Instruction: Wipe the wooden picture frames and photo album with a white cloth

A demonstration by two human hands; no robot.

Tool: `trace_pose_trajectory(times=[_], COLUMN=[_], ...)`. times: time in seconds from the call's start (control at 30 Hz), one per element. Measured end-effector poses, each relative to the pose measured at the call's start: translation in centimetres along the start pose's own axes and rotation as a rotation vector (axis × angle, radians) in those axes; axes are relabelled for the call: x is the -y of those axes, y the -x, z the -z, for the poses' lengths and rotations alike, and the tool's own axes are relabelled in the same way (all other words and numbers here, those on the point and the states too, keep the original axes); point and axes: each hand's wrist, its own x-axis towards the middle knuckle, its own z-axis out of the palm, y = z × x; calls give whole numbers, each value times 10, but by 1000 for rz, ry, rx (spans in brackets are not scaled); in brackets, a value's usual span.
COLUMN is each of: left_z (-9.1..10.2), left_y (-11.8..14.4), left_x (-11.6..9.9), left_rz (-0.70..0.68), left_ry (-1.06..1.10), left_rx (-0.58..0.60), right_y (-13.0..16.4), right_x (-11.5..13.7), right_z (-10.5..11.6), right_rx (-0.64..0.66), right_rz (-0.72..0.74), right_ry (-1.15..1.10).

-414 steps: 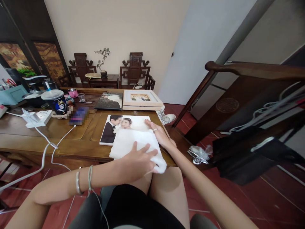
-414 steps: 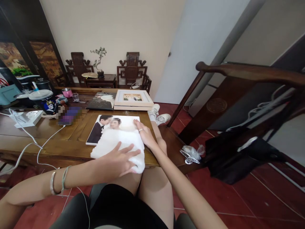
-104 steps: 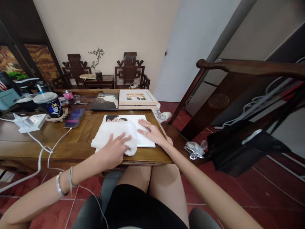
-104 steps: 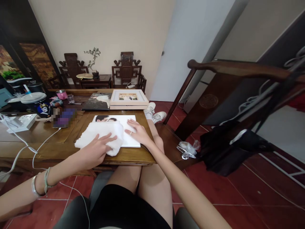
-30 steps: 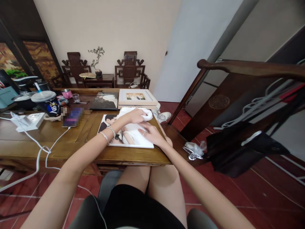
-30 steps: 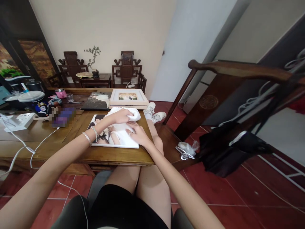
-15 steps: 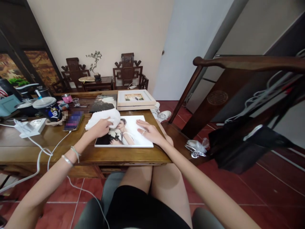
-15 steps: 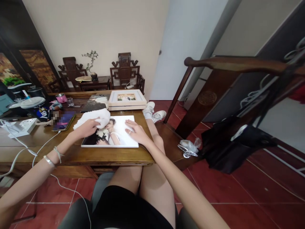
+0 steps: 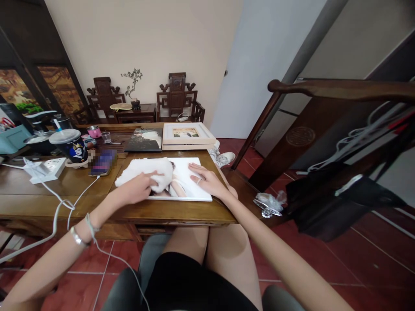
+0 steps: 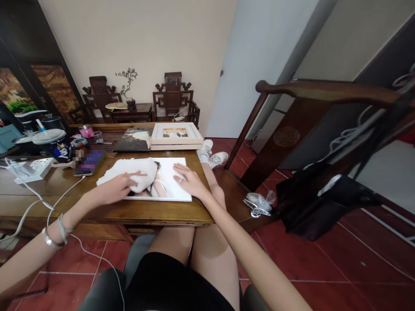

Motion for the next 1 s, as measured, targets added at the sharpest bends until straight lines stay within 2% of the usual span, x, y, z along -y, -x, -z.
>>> trace_pose_trajectory(times=[0.2,0.3,0.37,0.43,0.53,0.73,0.83,0.93,1.0], left_z=[5,5,4,3,0,-3,-4,-5,-5], left_y=[-59,-75,-76,-70,-48,27,57,67,60], left_x=[83,103,104,96,71,-1,-30,-43,-42], left_rz=[51,98,107,86,49,44,29,4,-3], left_ry=[-6,3,-12,-36,-65,-99,-79,-78,-91], left_rx=[-72,-96,-89,-76,-53,7,66,95,86], right_y=[1,1,0,0,0,-1,-1,-1,0], right_x=[0,0,-1,-1,-2,-2,-2,0,0], right_z=[0,0,0,0,0,0,0,0,0], right_rx=[7,8,8,9,4,-7,-2,-1,0], right_rz=[-9,-13,-12,-10,-3,7,5,-4,-8], right_ry=[-11,-4,0,-3,-12,-19,-8,-4,-8])
